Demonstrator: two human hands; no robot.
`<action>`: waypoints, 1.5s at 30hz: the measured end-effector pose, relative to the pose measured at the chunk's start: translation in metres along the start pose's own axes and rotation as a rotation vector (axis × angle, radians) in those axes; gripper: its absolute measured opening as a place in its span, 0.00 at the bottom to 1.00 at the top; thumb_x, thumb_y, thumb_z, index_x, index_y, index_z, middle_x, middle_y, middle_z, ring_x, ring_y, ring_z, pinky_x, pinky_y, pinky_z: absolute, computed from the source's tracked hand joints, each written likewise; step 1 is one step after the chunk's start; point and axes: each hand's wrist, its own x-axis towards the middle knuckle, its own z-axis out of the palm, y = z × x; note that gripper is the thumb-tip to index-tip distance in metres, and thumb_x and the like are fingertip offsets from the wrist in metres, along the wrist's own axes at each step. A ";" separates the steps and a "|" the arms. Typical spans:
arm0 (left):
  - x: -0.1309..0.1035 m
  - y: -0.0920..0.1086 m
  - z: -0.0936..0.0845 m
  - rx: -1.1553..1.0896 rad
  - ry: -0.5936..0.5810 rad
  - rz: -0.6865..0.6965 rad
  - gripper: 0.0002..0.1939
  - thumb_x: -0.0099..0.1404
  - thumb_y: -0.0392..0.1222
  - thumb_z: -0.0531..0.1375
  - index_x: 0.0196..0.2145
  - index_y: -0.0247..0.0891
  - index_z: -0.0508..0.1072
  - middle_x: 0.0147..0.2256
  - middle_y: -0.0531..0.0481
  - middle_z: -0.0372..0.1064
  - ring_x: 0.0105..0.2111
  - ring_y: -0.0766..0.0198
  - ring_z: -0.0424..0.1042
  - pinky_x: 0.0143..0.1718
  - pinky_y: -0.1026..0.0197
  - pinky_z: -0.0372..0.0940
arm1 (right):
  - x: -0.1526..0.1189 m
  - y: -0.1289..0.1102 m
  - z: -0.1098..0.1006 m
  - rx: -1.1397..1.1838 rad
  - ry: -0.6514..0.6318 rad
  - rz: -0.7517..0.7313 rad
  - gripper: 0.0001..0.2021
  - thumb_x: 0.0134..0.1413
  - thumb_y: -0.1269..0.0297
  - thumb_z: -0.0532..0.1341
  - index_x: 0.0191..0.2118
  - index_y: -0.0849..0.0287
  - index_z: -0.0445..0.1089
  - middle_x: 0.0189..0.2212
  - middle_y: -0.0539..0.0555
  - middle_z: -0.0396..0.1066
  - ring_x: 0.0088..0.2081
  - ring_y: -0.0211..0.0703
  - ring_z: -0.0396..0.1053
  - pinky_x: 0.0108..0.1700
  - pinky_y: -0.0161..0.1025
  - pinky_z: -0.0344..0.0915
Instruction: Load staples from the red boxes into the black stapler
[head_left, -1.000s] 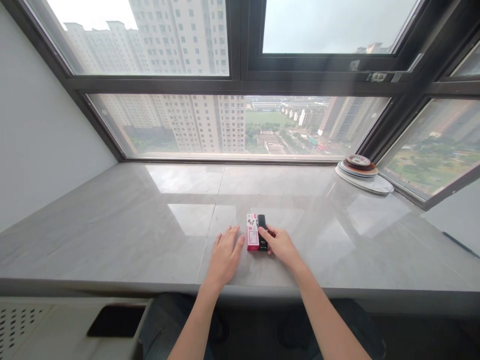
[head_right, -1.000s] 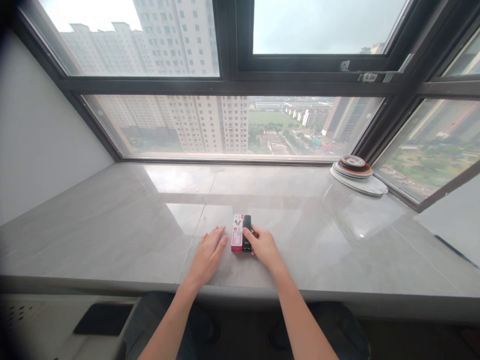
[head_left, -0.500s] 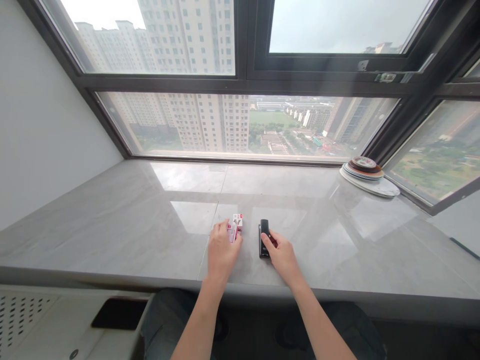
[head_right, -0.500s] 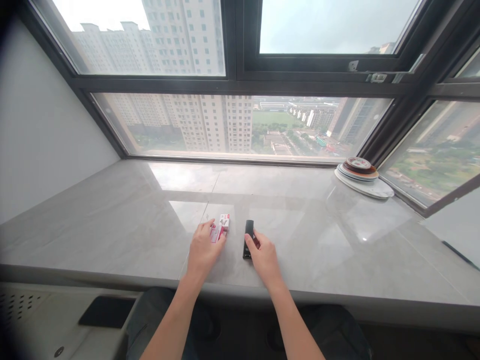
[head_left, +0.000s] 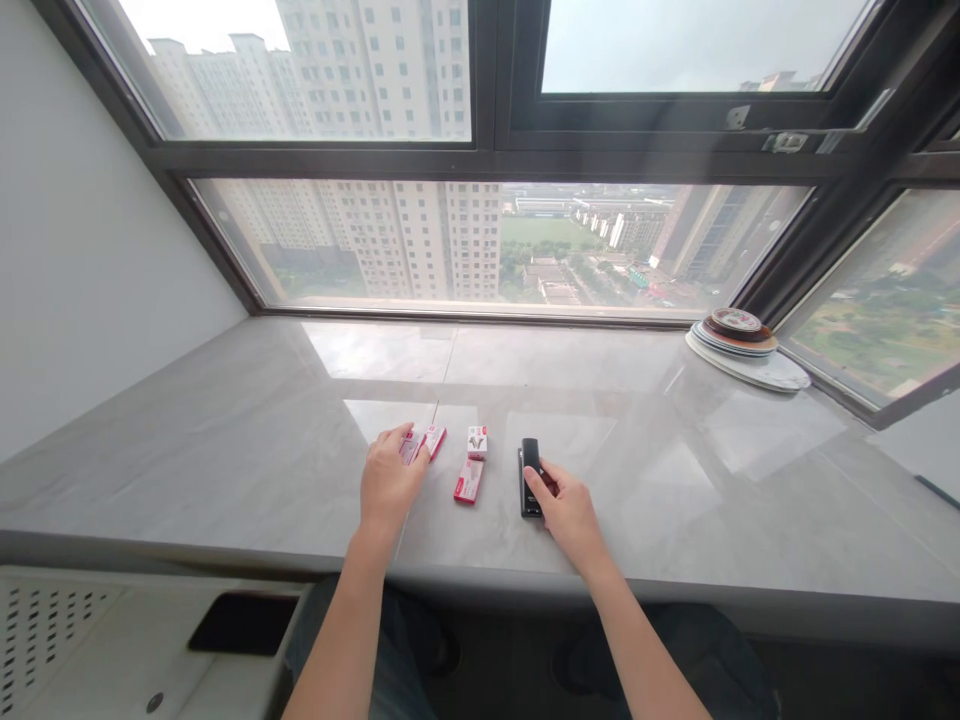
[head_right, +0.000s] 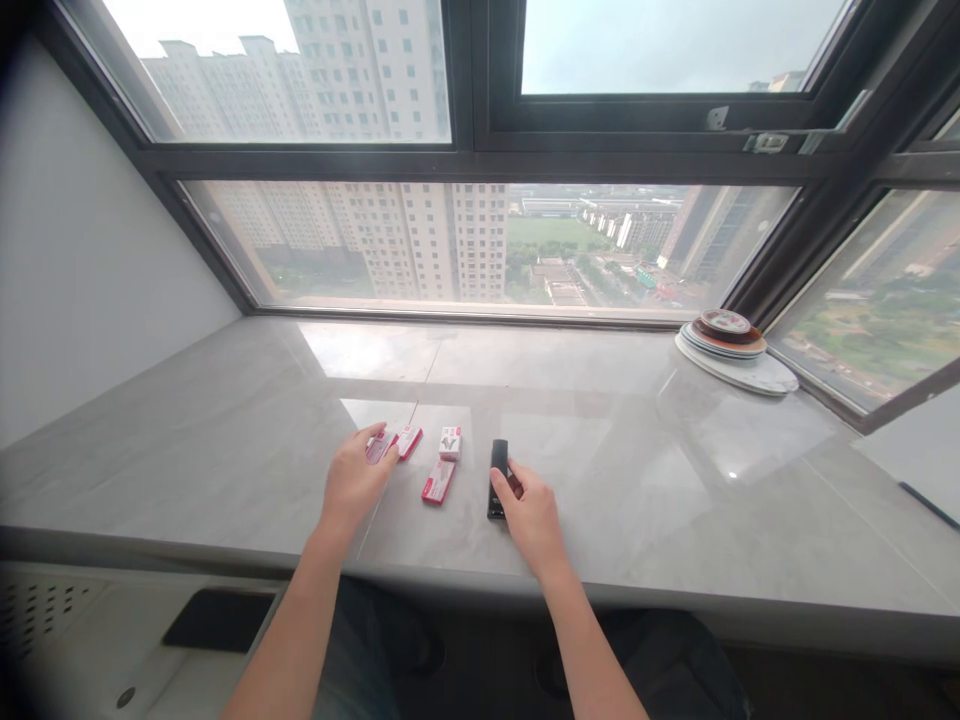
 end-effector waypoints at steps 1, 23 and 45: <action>-0.009 -0.007 -0.005 0.015 -0.010 -0.008 0.22 0.69 0.48 0.59 0.59 0.44 0.71 0.54 0.45 0.71 0.55 0.50 0.68 0.56 0.51 0.64 | 0.000 0.000 0.000 -0.002 0.004 0.002 0.29 0.63 0.40 0.58 0.55 0.60 0.78 0.23 0.50 0.68 0.23 0.40 0.61 0.25 0.35 0.59; -0.077 0.070 0.025 0.128 -0.128 0.102 0.15 0.68 0.50 0.63 0.51 0.44 0.73 0.50 0.43 0.66 0.52 0.46 0.65 0.50 0.47 0.63 | 0.000 -0.003 -0.028 -0.151 -0.004 -0.206 0.19 0.65 0.52 0.60 0.54 0.54 0.77 0.46 0.58 0.77 0.43 0.48 0.74 0.39 0.40 0.70; -0.092 0.072 0.005 -0.035 -0.333 0.395 0.21 0.70 0.48 0.62 0.60 0.51 0.69 0.68 0.47 0.58 0.68 0.46 0.56 0.67 0.37 0.52 | 0.029 -0.044 0.031 0.191 0.123 -0.076 0.22 0.59 0.43 0.60 0.46 0.56 0.76 0.42 0.57 0.79 0.45 0.50 0.74 0.52 0.45 0.68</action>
